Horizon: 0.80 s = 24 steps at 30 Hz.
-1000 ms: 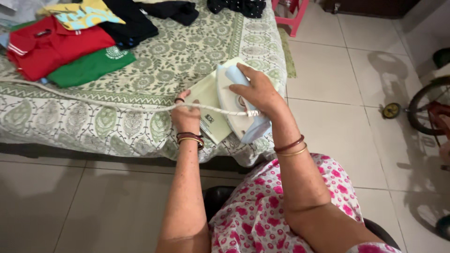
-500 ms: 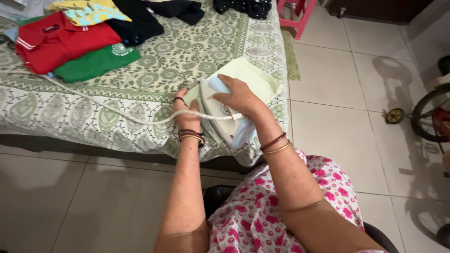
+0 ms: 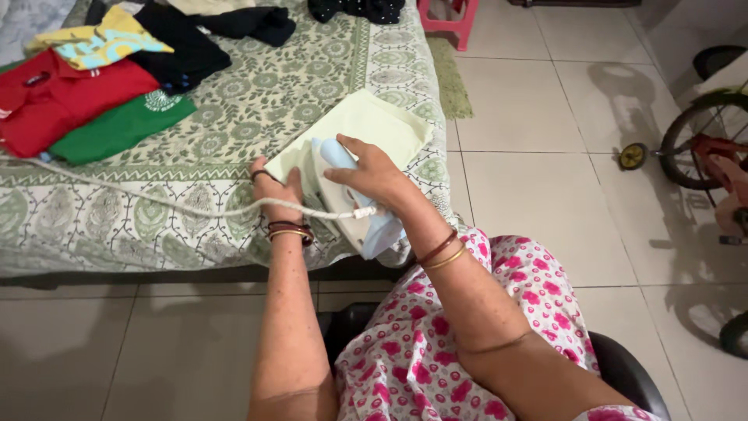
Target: The person irons a light-colored t-shirt on a bed using a handheld electric iron. They smooth the fabric with their hands, move the iron back and forth over the shirt's body and sleeves, and flip the garment to iron different sections.
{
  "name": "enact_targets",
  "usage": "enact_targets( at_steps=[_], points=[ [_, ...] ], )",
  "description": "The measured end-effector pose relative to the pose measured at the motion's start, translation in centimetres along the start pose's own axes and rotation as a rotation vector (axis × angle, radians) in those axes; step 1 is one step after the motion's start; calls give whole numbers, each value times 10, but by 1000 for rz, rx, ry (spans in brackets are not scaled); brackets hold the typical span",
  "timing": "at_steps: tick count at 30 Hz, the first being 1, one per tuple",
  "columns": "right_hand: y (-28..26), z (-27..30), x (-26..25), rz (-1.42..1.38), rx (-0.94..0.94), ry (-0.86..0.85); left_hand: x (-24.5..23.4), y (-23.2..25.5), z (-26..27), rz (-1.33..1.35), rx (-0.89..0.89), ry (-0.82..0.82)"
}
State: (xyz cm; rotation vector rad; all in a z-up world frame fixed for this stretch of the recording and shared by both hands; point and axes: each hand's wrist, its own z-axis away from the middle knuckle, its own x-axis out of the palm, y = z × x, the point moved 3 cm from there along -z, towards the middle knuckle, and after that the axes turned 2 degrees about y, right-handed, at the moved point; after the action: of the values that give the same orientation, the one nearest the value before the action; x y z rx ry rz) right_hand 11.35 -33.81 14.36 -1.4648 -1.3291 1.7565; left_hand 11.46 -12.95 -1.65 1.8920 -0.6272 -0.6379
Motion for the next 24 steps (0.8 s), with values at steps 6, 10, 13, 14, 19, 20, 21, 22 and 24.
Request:
enact_targets(
  at_steps=[6, 10, 13, 14, 19, 20, 21, 22, 24],
  points=[
    [-7, 4, -9, -687, 156, 192, 5, -13, -8, 100, -8, -26],
    [-8, -12, -5, -935, -79, 344, -3, -3, -6, -124, -93, -70],
    [3, -30, -6, -829, -49, 566, -3, 7, -5, 47, -73, -39],
    [9, -38, -6, -831, -31, 618, -4, 12, -5, 10, -33, -37],
    [27, -46, 5, -758, -6, 718, -13, 36, -1, -76, 44, -33],
    [27, -42, 10, -769, -34, 716, -13, 39, -4, -83, 20, -43],
    [26, -36, 15, -776, -56, 711, -15, 40, -4, -91, -12, -54],
    [24, -32, 17, -783, -79, 706, -16, 40, -3, -99, -44, -64],
    [20, -34, 14, -754, 0, 752, -15, 39, -5, -116, -55, -64]
  ],
)
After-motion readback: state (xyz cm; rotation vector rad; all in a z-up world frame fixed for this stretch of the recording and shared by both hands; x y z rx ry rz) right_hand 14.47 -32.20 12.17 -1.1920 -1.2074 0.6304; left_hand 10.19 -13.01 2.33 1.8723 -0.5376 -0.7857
